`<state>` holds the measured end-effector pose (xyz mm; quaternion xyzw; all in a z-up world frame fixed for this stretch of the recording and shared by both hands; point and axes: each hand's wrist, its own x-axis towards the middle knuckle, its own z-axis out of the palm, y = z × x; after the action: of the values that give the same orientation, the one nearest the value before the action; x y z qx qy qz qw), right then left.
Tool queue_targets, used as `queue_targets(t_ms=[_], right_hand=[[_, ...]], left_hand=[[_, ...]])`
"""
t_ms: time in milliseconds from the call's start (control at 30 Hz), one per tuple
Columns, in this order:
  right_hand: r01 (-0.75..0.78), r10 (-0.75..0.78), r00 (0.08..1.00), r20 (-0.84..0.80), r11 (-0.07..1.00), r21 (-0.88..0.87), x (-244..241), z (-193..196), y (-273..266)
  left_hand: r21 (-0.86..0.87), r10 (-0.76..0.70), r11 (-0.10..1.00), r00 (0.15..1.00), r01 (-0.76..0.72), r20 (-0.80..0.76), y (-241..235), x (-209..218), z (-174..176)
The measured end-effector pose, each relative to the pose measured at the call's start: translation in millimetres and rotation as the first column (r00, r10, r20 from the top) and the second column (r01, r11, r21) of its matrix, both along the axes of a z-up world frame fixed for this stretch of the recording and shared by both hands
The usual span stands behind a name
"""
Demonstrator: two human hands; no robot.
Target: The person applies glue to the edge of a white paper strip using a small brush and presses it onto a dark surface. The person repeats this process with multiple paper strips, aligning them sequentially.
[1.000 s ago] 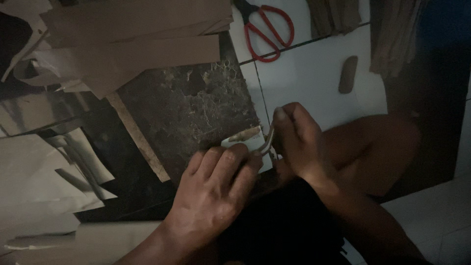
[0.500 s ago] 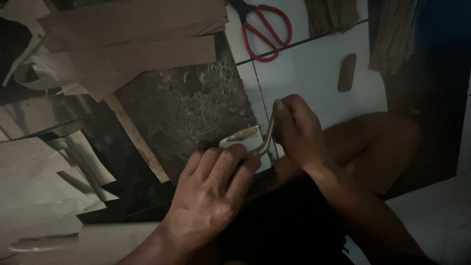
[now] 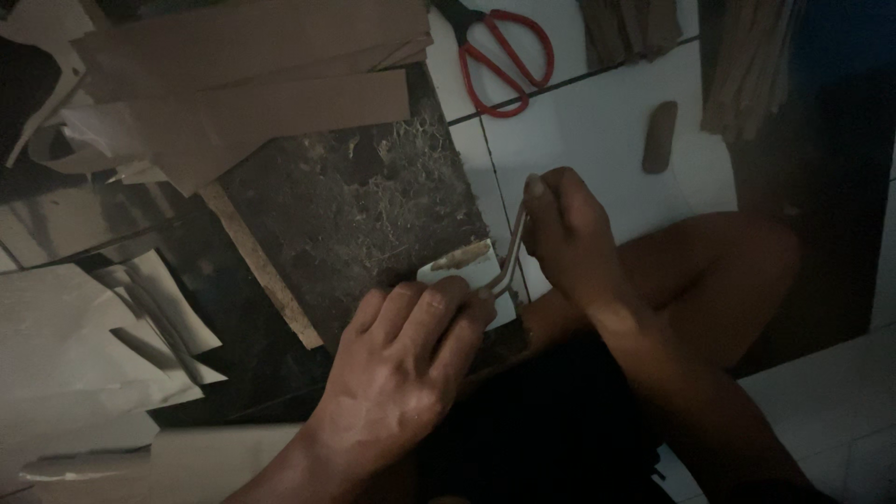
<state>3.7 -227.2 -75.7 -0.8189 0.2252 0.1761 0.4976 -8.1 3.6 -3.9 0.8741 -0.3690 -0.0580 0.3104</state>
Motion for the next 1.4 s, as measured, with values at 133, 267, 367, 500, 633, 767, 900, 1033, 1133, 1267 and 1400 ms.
queue_targets(t_ms=[133, 267, 367, 500, 633, 767, 900, 1033, 1133, 1267, 1400], right_hand=[[0.085, -0.084, 0.995, -0.049, 0.996, 0.034, 2.0, -5.0, -0.7], [0.030, -0.030, 0.999, 0.017, 1.000, 0.006, 2.2, -11.1, -5.6], [0.031, -0.031, 0.999, 0.028, 1.000, 0.008, 4.2, -17.4, -8.9], [0.023, -0.021, 0.998, 0.052, 0.999, -0.028, 5.3, -24.2, -11.5], [0.052, -0.051, 0.999, 0.014, 0.998, -0.032, 6.2, -30.7, -15.4], [0.019, -0.018, 1.000, 0.020, 0.998, -0.066, 6.2, -37.8, -21.2], [0.062, -0.060, 0.996, 0.061, 0.998, -0.022, 5.7, -47.3, -24.7], [0.028, -0.025, 0.998, 0.052, 0.997, -0.068, 8.0, -52.7, -30.5], [0.019, -0.026, 0.999, -0.022, 0.968, -0.249, 11.8, -54.7, -32.0], [0.188, -0.185, 0.982, -0.040, 0.979, 0.077, 14.2, -48.1, -33.7], [0.243, -0.250, 0.968, 0.006, 0.946, 0.213, 13.5, -31.5, -51.0]], left_hand=[[-0.018, 0.006, 1.000, 1.000, -0.006, 0.010, -0.2, 0.3, 0.2], [-0.005, 0.005, 1.000, 1.000, -0.005, 0.023, -1.1, 0.7, 0.1], [-0.010, 0.004, 1.000, 1.000, -0.004, 0.027, -1.1, 1.8, 0.2], [-0.004, 0.006, 1.000, 1.000, -0.005, 0.030, -0.9, 2.1, 1.1], [0.000, -0.005, 1.000, 0.999, 0.005, 0.033, -1.6, 2.9, 0.9], [-0.018, 0.001, 1.000, 0.999, 0.000, 0.054, -3.6, 5.1, 2.0], [-0.007, -0.006, 1.000, 0.997, 0.007, 0.080, -4.3, 6.2, 3.9], [-0.002, -0.008, 1.000, 0.996, 0.008, 0.085, -7.5, 7.9, 3.1], [-0.044, -0.002, 0.999, 0.997, 0.005, 0.072, -8.8, 9.1, 3.8], [-0.037, 0.015, 0.999, 0.998, -0.012, 0.067, -8.5, 9.9, 6.0], [-0.017, -0.004, 1.000, 0.999, 0.005, 0.033, -6.6, 10.0, 5.7]])
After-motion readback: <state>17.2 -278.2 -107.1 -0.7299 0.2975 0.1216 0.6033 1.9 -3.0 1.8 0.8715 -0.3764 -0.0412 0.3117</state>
